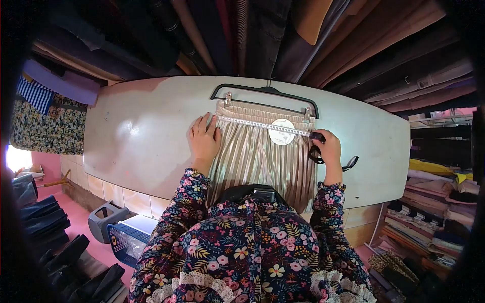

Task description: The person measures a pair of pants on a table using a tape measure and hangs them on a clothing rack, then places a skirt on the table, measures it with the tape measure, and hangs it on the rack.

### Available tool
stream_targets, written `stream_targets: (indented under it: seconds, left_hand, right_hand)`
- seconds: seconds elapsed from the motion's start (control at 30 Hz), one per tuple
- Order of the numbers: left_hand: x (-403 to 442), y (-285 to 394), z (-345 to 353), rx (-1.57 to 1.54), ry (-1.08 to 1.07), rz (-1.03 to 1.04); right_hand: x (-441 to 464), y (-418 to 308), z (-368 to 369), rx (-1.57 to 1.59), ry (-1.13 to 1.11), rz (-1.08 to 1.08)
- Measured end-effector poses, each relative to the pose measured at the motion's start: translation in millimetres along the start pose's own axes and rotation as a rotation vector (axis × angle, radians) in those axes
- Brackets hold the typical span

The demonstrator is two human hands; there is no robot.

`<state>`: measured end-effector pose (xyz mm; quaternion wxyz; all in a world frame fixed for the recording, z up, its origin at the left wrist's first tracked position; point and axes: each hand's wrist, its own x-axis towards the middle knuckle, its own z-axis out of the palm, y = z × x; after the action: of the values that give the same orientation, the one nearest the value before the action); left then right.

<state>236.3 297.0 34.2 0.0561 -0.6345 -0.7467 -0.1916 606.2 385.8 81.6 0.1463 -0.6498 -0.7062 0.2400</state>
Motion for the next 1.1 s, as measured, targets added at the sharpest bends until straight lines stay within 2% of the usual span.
stream_targets:
  seconds: [0.43, 0.9, 1.1]
  left_hand:
    - [0.2, 1.0, 0.3, 0.007, 0.025, 0.004]
    - [-0.2, -0.3, 0.3, 0.001, 0.011, -0.001]
    - [0.5, 0.3, -2.4, 0.002, 0.005, 0.003]
  right_hand:
    - [7.9, 20.0, -9.2, 0.028, -0.005, -0.012]
    - [16.0, 52.3, -4.3, 0.352, -0.124, 0.016]
    - [14.1, 44.1, -9.7, 0.442, -0.157, 0.055]
